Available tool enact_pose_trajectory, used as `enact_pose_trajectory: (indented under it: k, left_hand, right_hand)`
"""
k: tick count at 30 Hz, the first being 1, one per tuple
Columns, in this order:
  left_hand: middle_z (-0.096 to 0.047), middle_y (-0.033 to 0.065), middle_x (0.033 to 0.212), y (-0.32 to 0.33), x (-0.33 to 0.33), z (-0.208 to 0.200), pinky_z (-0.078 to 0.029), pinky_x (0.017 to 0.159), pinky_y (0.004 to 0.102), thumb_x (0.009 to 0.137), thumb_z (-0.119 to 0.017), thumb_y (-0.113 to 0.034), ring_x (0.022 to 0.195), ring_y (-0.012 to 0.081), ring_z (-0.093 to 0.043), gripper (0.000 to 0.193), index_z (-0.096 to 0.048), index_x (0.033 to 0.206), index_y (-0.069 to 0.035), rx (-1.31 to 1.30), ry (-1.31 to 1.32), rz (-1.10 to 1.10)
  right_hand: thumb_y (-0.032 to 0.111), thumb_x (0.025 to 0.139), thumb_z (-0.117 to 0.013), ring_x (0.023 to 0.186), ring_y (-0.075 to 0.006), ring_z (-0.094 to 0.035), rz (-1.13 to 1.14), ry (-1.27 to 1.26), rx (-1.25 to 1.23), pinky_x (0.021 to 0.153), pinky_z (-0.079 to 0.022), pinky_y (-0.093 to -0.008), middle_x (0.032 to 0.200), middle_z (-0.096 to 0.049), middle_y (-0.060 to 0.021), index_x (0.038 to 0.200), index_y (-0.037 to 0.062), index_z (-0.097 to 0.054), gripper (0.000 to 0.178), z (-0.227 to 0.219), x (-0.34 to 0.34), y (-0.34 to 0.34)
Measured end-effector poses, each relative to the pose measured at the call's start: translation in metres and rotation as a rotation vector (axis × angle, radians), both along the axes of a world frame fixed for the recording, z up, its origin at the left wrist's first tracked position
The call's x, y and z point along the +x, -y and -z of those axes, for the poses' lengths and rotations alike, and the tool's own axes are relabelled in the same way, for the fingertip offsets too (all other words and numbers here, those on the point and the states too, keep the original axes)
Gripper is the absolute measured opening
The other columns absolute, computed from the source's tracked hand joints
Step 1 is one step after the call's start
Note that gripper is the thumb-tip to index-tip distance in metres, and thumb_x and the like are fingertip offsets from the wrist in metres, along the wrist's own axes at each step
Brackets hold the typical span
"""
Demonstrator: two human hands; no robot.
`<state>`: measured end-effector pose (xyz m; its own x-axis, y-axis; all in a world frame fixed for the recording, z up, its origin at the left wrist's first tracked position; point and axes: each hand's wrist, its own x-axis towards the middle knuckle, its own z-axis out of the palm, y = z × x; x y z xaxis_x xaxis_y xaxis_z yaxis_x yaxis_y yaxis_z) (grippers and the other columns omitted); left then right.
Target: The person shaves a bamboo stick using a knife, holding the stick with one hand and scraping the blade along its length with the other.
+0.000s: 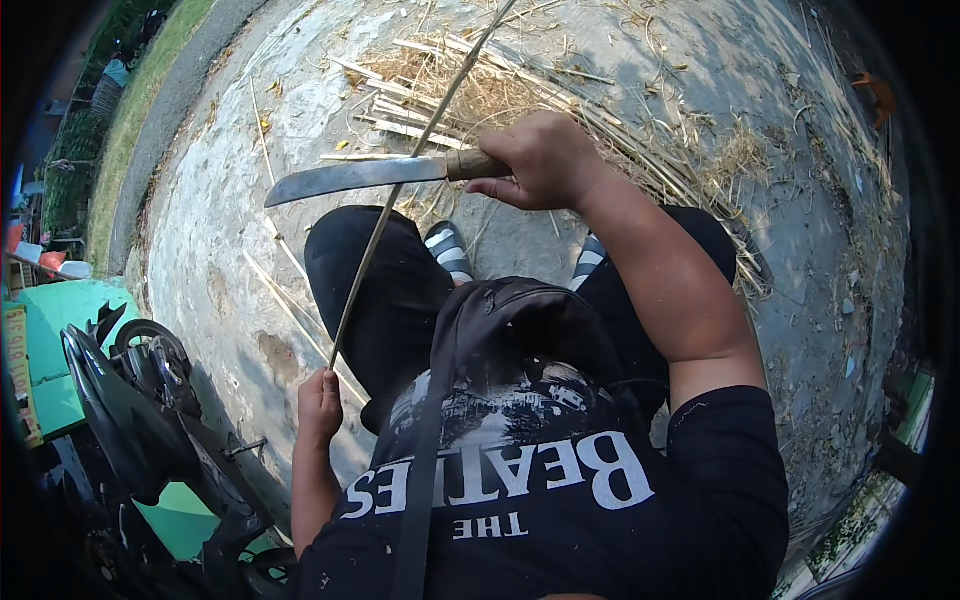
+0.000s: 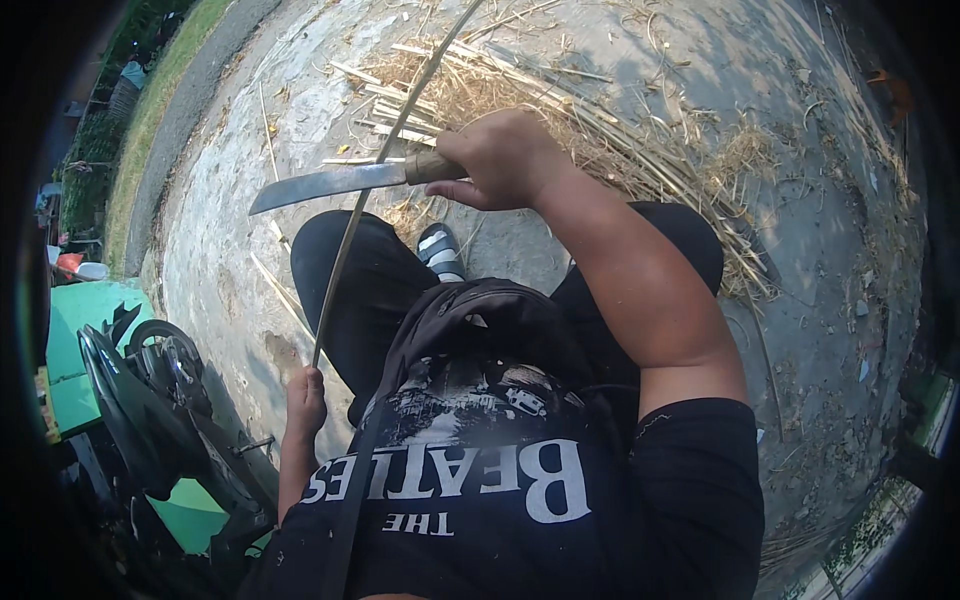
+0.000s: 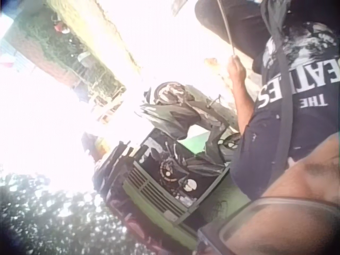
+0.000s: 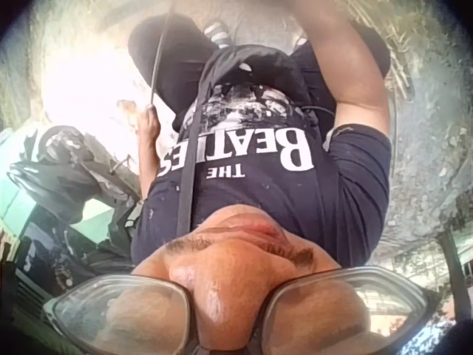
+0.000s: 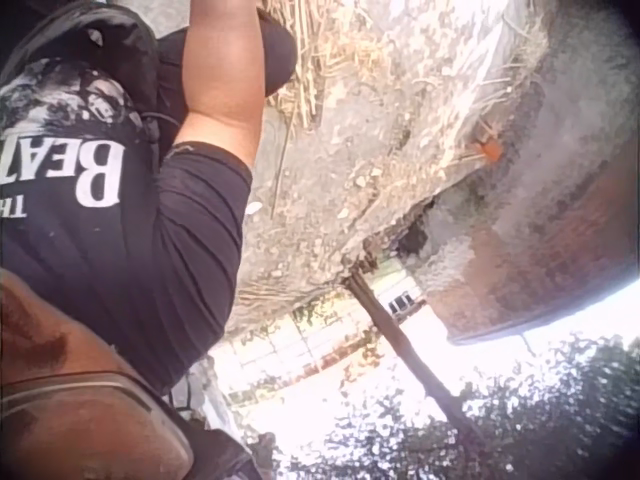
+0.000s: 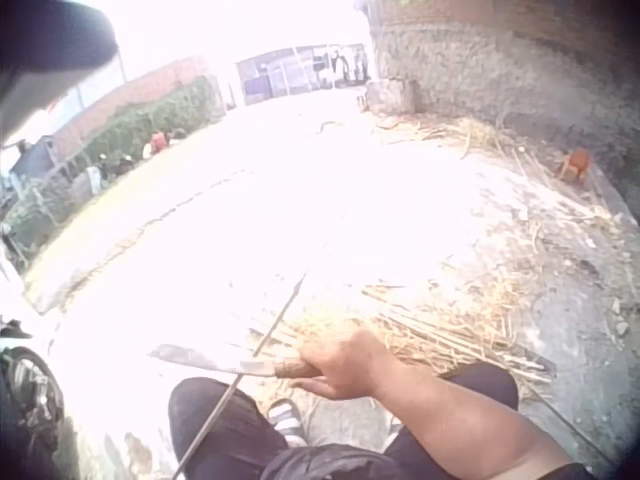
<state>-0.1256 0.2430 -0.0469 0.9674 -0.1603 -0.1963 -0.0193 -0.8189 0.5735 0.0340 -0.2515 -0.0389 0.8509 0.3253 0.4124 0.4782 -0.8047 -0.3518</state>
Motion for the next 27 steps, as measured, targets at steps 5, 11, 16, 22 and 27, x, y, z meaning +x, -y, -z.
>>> enact_pose_trajectory:
  k: [5, 11, 16, 22, 27]
  left_hand:
    - [-0.045, 0.0108, 0.058, 0.004, 0.006, 0.004, -0.037, 0.055, 0.0394, 0.109, -0.043, -0.052, 0.056, 0.0200, -0.044, 0.063, -0.049, 0.074, 0.000, 0.036, 0.007, 0.007]
    - [-0.044, 0.0062, 0.057, -0.012, 0.005, 0.008, -0.036, 0.054, 0.0378, 0.109, -0.042, -0.052, 0.055, 0.0169, -0.042, 0.062, -0.048, 0.073, -0.002, -0.036, -0.090, -0.011]
    - [-0.043, -0.0016, 0.060, -0.021, 0.008, 0.016, -0.034, 0.054, 0.0329, 0.109, -0.041, -0.054, 0.058, 0.0109, -0.040, 0.062, -0.047, 0.071, -0.005, -0.188, -0.277, -0.047]
    - [-0.042, -0.0042, 0.061, -0.017, 0.012, 0.015, -0.033, 0.054, 0.0308, 0.109, -0.039, -0.057, 0.059, 0.0088, -0.039, 0.063, -0.046, 0.070, -0.007, -0.155, -0.259, -0.045]
    - [-0.044, -0.0017, 0.061, -0.017, 0.019, -0.003, -0.033, 0.054, 0.0319, 0.110, -0.036, -0.056, 0.059, 0.0102, -0.041, 0.066, -0.046, 0.068, -0.006, -0.094, -0.383, -0.055]
  right_hand:
    - [0.065, 0.095, -0.059, 0.080, -0.0364, -0.073, 0.472, -0.187, 0.220, 0.072, -0.057, -0.0475, 0.082, -0.073, -0.0156, 0.096, 0.0091, -0.068, 0.056, 0.011, 0.025, 0.057]
    - [0.060, 0.094, -0.064, 0.076, -0.0345, -0.073, 0.264, -0.119, 0.158, 0.069, -0.056, -0.0508, 0.074, -0.070, -0.0138, 0.089, 0.0091, -0.064, 0.051, -0.002, 0.004, 0.025]
    - [0.054, 0.087, -0.073, 0.062, -0.0322, -0.065, -0.233, 0.229, -0.028, 0.060, -0.051, -0.0429, 0.064, -0.059, -0.0073, 0.081, 0.0134, -0.059, 0.043, -0.009, -0.014, -0.017]
    - [0.057, 0.091, -0.068, 0.072, -0.0333, -0.072, 0.223, -0.074, 0.075, 0.068, -0.057, -0.0462, 0.075, -0.071, -0.0124, 0.087, 0.0102, -0.066, 0.047, -0.001, 0.022, 0.042]
    - [0.061, 0.093, -0.065, 0.067, -0.0378, -0.069, 0.223, -0.089, 0.121, 0.062, -0.054, -0.0498, 0.068, -0.066, -0.0142, 0.084, 0.0092, -0.062, 0.053, 0.005, 0.010, 0.008]
